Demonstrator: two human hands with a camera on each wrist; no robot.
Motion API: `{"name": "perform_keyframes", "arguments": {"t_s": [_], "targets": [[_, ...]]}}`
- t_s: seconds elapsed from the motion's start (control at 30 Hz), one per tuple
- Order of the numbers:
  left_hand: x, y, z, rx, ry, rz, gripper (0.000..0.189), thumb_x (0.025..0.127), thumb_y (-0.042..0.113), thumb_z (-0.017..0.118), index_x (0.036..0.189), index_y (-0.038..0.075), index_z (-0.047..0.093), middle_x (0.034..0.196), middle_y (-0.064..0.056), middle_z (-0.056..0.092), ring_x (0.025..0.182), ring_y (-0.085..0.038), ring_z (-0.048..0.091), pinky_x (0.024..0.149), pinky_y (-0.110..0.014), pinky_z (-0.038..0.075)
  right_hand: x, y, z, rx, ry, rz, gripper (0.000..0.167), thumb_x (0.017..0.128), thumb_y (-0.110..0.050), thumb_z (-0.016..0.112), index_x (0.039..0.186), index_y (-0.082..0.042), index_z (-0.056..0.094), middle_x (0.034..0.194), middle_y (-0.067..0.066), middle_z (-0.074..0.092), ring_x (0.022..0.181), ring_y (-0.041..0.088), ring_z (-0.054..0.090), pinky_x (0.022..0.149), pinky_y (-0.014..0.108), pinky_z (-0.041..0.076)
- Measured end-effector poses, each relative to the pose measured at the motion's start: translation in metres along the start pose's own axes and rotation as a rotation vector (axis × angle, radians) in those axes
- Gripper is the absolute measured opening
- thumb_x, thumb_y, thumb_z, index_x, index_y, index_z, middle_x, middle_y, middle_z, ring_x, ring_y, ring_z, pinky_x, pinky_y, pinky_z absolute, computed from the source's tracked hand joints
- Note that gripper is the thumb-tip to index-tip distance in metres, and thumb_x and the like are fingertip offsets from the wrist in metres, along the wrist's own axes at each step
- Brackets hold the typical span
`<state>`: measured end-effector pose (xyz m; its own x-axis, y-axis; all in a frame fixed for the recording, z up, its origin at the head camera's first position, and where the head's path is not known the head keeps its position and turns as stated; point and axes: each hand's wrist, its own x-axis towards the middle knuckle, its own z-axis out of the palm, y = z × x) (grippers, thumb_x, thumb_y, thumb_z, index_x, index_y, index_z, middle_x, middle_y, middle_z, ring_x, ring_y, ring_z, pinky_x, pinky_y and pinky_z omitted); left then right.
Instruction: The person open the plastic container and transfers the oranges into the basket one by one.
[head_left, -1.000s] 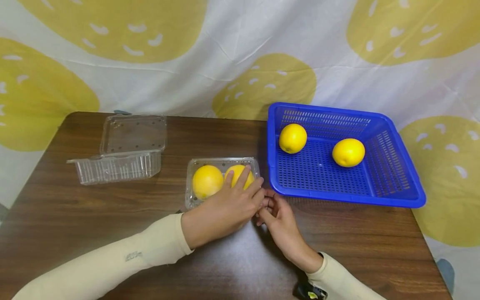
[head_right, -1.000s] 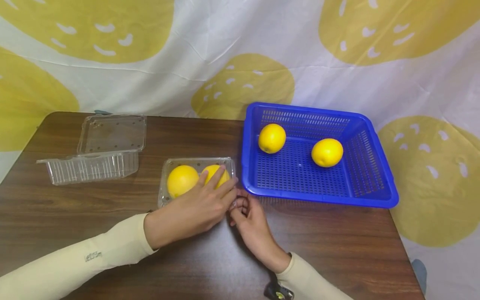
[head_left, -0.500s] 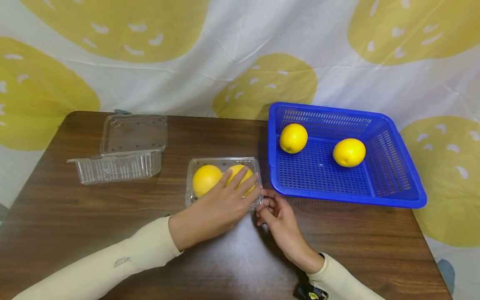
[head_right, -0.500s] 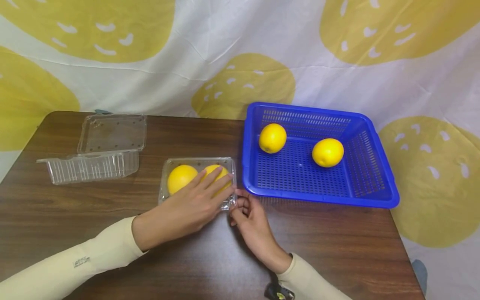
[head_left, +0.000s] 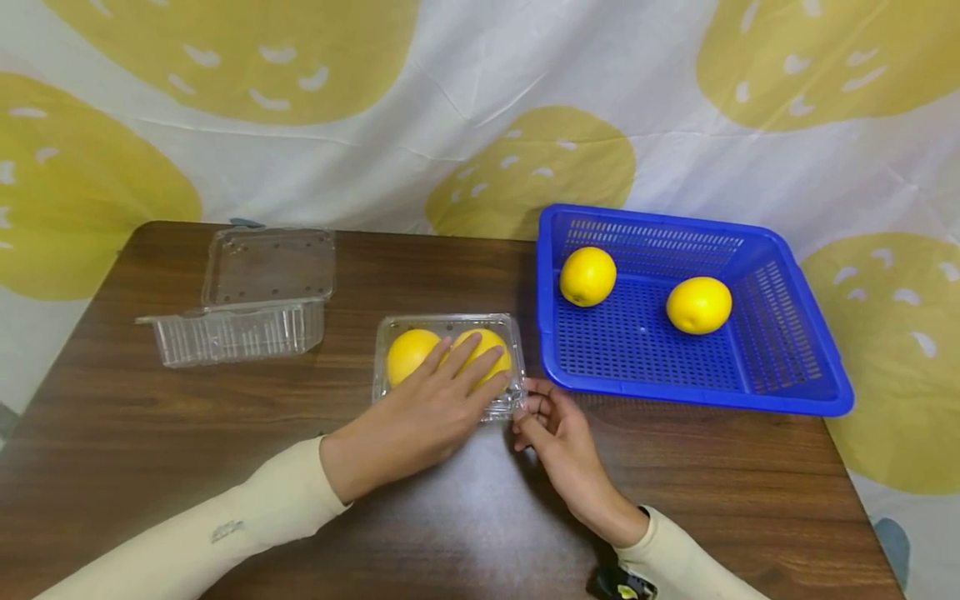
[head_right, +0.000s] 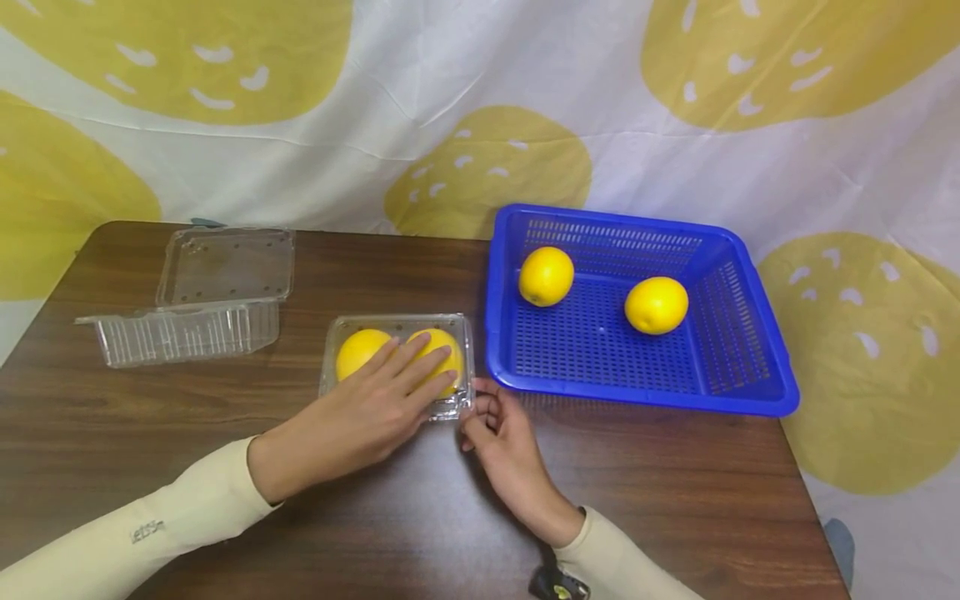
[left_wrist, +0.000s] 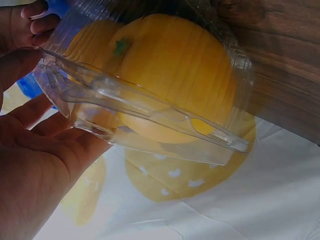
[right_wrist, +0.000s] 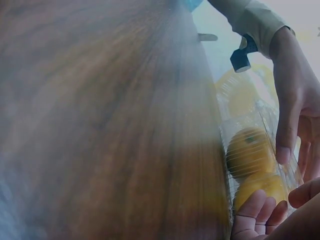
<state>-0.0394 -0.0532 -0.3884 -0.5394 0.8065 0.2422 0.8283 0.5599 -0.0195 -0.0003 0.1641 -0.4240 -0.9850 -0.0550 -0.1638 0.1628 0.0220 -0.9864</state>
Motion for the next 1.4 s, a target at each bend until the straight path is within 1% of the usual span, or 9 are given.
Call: {"name": "perform_keyframes", "arguments": {"t_s": [0.13,0.3,0.5,0.63,0.8,1.07,1.4], "targets": [[-0.004,-0.001,0.000,0.011,-0.001,-0.002,0.055,0.101,0.009,0.073,0.154,0.003,0.058,0.162,-0.023,0.053,0.151,-0.049,0.048,0.122,-0.064,0.045,0.000,0.000,0.000,0.001,0.000,-0.001,0.038,0.102,0.011,0.059,0.139,0.015,0.052,0.098,0.013,0.065,0.083,0.016,0.063,0.068,0.025,0.059],[-0.010,-0.005,0.000,0.024,0.013,0.008,0.053,0.103,0.014,0.072,0.153,0.001,0.058,0.160,-0.024,0.056,0.150,-0.049,0.050,0.119,-0.064,0.048,0.000,0.001,-0.001,0.000,-0.007,-0.009,0.038,0.102,0.011,0.059,0.139,0.015,0.052,0.098,0.014,0.065,0.084,0.017,0.063,0.068,0.025,0.060],[-0.020,-0.009,-0.002,-0.002,0.036,-0.010,0.049,0.106,0.021,0.072,0.149,0.002,0.060,0.158,-0.023,0.058,0.149,-0.048,0.052,0.120,-0.064,0.047,-0.002,0.001,-0.001,0.013,-0.010,-0.005,0.039,0.103,0.010,0.059,0.140,0.015,0.050,0.100,0.013,0.065,0.085,0.017,0.064,0.069,0.025,0.059],[-0.026,-0.013,-0.002,-0.030,0.037,-0.029,0.049,0.107,0.023,0.072,0.151,0.004,0.061,0.159,-0.023,0.057,0.150,-0.048,0.051,0.122,-0.064,0.045,-0.002,0.001,-0.002,0.013,-0.008,-0.005,0.039,0.102,0.010,0.060,0.140,0.015,0.051,0.100,0.014,0.065,0.085,0.017,0.063,0.069,0.025,0.060],[-0.035,-0.021,0.000,-0.040,0.037,-0.036,0.054,0.104,0.024,0.076,0.151,0.003,0.062,0.160,-0.024,0.056,0.150,-0.048,0.050,0.123,-0.064,0.043,-0.001,0.001,-0.002,0.009,-0.010,-0.007,0.040,0.102,0.010,0.060,0.140,0.015,0.051,0.100,0.014,0.065,0.086,0.018,0.064,0.069,0.025,0.060],[-0.046,-0.029,0.001,-0.045,0.059,-0.022,0.063,0.099,0.023,0.083,0.152,-0.002,0.060,0.160,-0.028,0.054,0.150,-0.050,0.049,0.127,-0.061,0.038,-0.002,0.000,-0.002,0.004,-0.001,-0.001,0.040,0.102,0.010,0.060,0.140,0.015,0.051,0.099,0.013,0.065,0.085,0.017,0.063,0.069,0.025,0.060],[-0.055,-0.033,-0.005,-0.091,0.061,-0.047,0.060,0.099,0.022,0.084,0.149,-0.001,0.060,0.159,-0.028,0.054,0.149,-0.051,0.048,0.121,-0.064,0.045,-0.002,-0.001,-0.001,0.003,0.000,0.005,0.040,0.102,0.010,0.060,0.140,0.015,0.051,0.099,0.013,0.064,0.085,0.017,0.063,0.069,0.025,0.059]]}}
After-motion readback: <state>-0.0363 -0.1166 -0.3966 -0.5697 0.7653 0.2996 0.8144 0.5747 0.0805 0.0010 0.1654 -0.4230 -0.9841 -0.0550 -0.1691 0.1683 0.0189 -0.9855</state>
